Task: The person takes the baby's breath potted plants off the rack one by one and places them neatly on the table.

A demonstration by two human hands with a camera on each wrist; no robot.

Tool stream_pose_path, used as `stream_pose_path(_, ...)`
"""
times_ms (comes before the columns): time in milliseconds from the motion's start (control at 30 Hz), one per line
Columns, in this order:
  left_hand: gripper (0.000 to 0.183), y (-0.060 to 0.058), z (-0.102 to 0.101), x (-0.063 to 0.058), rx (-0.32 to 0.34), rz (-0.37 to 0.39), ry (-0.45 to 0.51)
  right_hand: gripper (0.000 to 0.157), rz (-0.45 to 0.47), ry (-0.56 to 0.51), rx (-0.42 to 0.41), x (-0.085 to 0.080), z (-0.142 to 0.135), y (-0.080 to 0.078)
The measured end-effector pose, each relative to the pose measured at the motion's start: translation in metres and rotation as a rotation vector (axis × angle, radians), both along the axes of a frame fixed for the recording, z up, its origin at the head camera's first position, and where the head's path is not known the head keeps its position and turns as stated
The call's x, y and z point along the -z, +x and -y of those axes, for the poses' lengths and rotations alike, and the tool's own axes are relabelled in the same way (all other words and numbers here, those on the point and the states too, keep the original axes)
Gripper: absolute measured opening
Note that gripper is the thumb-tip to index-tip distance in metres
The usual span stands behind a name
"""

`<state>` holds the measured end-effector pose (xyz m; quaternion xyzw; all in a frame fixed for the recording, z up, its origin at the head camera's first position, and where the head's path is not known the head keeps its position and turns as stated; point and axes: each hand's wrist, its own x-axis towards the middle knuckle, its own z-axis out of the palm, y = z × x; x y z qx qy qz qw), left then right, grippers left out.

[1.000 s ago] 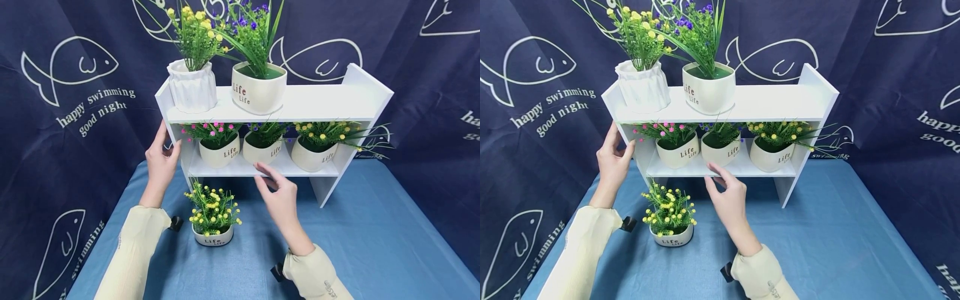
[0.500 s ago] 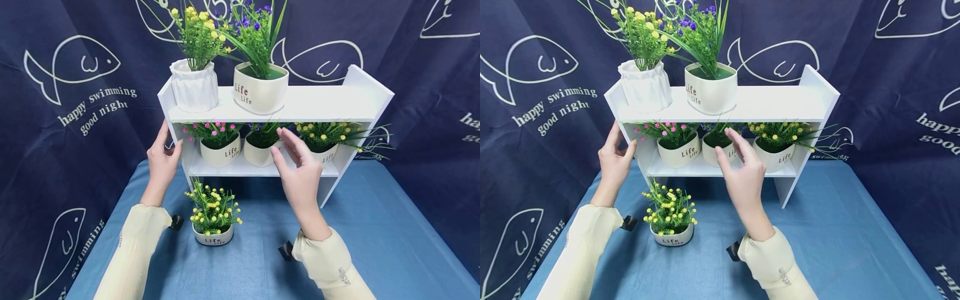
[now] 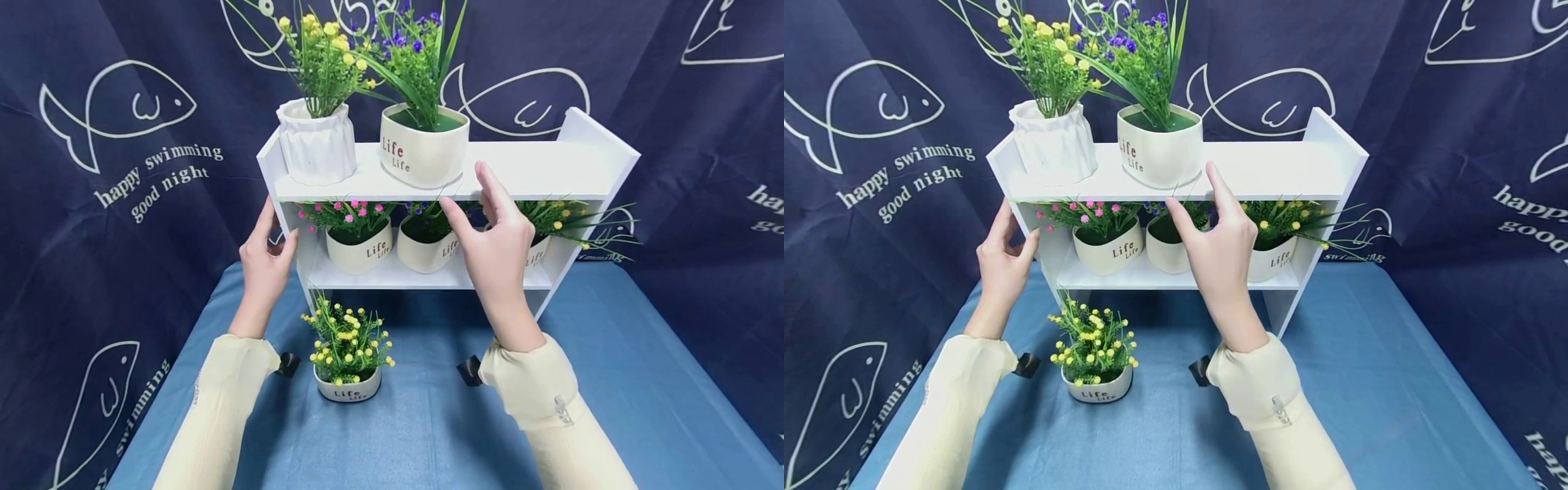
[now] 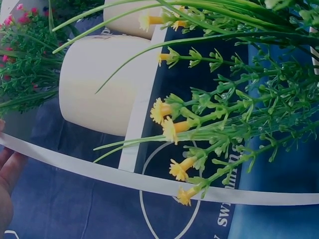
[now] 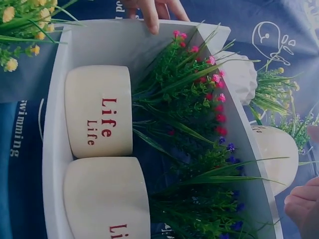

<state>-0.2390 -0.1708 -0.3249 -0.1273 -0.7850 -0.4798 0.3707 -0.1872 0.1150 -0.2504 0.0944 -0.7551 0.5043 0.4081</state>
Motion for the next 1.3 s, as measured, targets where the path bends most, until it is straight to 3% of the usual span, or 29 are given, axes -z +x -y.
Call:
stream_pose_path(633,0.065,-0.001,0.0,-0.001,0.006,-0.006,-0.001,0.069,0.128,0.084,0.096,-0.024,0.004,-0.021)
stream_pose_path(1033,0.064,0.0,0.001,-0.002,0.003,-0.007,-0.005,0.075,0.203,0.069,0.059,-0.035,0.008,-0.03)
stream_pose_path(1300,0.064,0.001,0.0,0.0,0.003,-0.001,0.0,0.067,0.222,0.126,0.101,-0.038,0.013,-0.039)
